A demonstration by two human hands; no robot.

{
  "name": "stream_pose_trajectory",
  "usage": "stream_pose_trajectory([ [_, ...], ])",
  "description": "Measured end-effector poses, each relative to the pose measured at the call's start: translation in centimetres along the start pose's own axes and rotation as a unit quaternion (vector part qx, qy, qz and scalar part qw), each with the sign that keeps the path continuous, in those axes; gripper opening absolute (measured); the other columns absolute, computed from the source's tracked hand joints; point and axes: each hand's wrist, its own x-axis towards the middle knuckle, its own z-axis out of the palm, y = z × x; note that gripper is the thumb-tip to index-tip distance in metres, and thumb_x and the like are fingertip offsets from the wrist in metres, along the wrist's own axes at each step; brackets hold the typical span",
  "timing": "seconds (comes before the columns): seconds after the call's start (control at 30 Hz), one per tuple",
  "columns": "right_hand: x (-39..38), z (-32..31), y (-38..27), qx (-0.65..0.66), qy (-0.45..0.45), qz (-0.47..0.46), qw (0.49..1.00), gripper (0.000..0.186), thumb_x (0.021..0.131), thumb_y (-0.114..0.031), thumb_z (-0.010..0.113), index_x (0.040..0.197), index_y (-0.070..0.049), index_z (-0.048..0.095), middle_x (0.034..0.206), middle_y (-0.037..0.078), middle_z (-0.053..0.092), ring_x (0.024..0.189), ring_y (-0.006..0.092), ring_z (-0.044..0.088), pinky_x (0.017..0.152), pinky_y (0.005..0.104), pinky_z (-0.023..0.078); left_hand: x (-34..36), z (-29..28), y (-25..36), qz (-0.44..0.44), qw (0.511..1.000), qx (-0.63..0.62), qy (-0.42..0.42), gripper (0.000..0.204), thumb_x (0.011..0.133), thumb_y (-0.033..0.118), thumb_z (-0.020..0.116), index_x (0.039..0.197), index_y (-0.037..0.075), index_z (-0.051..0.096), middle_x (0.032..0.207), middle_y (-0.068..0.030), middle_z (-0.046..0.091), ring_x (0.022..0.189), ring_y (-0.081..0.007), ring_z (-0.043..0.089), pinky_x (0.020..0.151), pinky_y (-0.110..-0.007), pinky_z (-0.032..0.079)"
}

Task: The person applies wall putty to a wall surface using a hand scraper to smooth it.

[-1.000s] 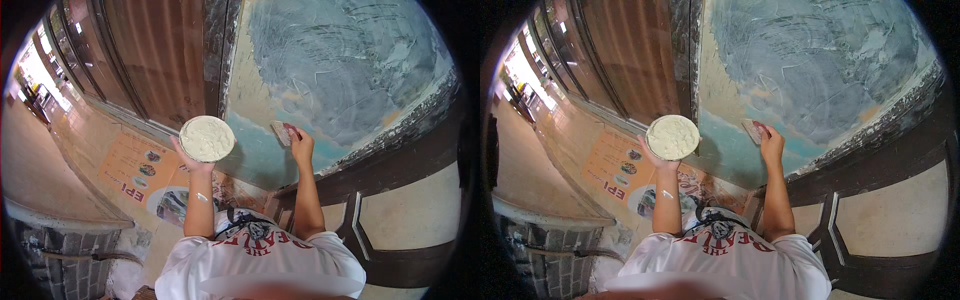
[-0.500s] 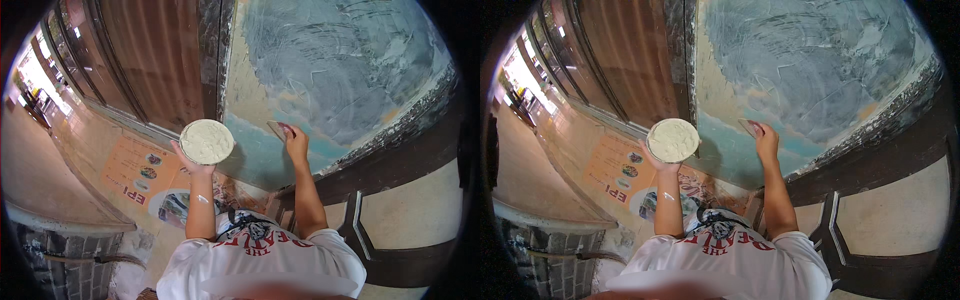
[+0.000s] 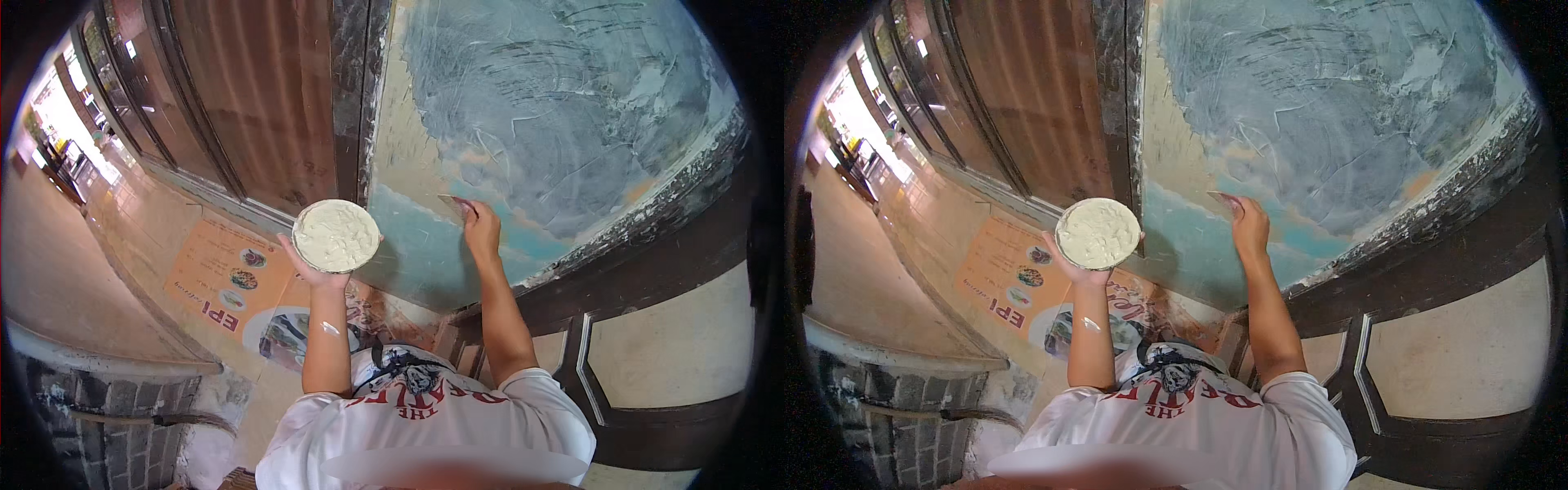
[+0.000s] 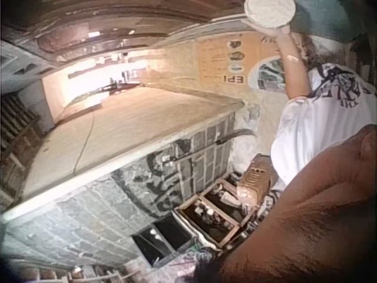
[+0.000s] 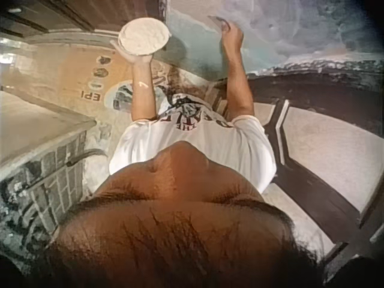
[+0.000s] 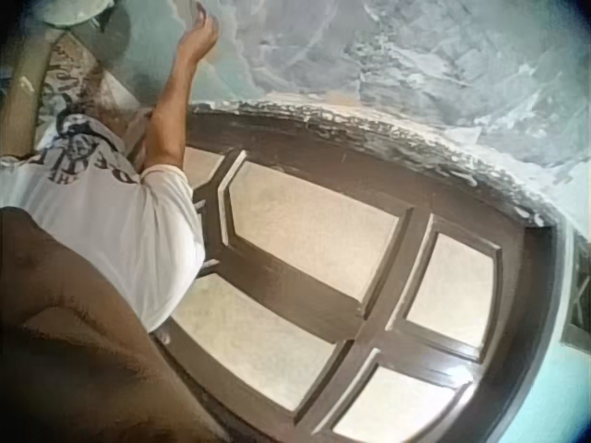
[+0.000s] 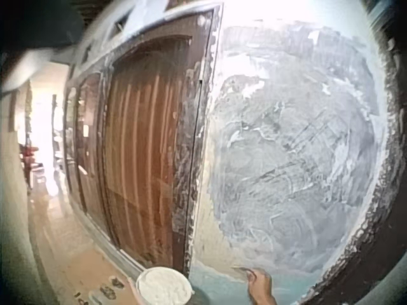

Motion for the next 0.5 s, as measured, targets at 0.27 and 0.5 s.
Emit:
stream_pose_trajectory([
  [0.27,-0.6,-0.7,-0.5,0.06,0.019,0.031,0.998,0.017,0.093,-0.008,0.065,0.107,0.0,0.072,0.102,0.023,0.071,0.092,0.0438,0.068,0.081,0.0457,0.053,0.0,-0.8,0.7,0.018,0.999,0.003,0.03,0.088,0.091,0.081,0.037,0.148,0.015,0.049,0.155,-0.0143,0.044,0.139,-0.0461,0.042,0.101,-0.086,0.031],
  [0.5,-0.1,-1.0,-0.6,0.003,0.036,0.037,0.999,0.017,0.094,-0.008,0.063,0.106,-0.001,0.072,0.1,0.021,0.071,0.093,0.0422,0.067,0.082,0.0448,0.053,0.4,-1.8,0.5,0.02,0.999,0.014,0.039,0.086,0.093,0.08,0.036,0.148,0.015,0.049,0.156,-0.0142,0.043,0.139,-0.047,0.042,0.099,-0.087,0.031],
])
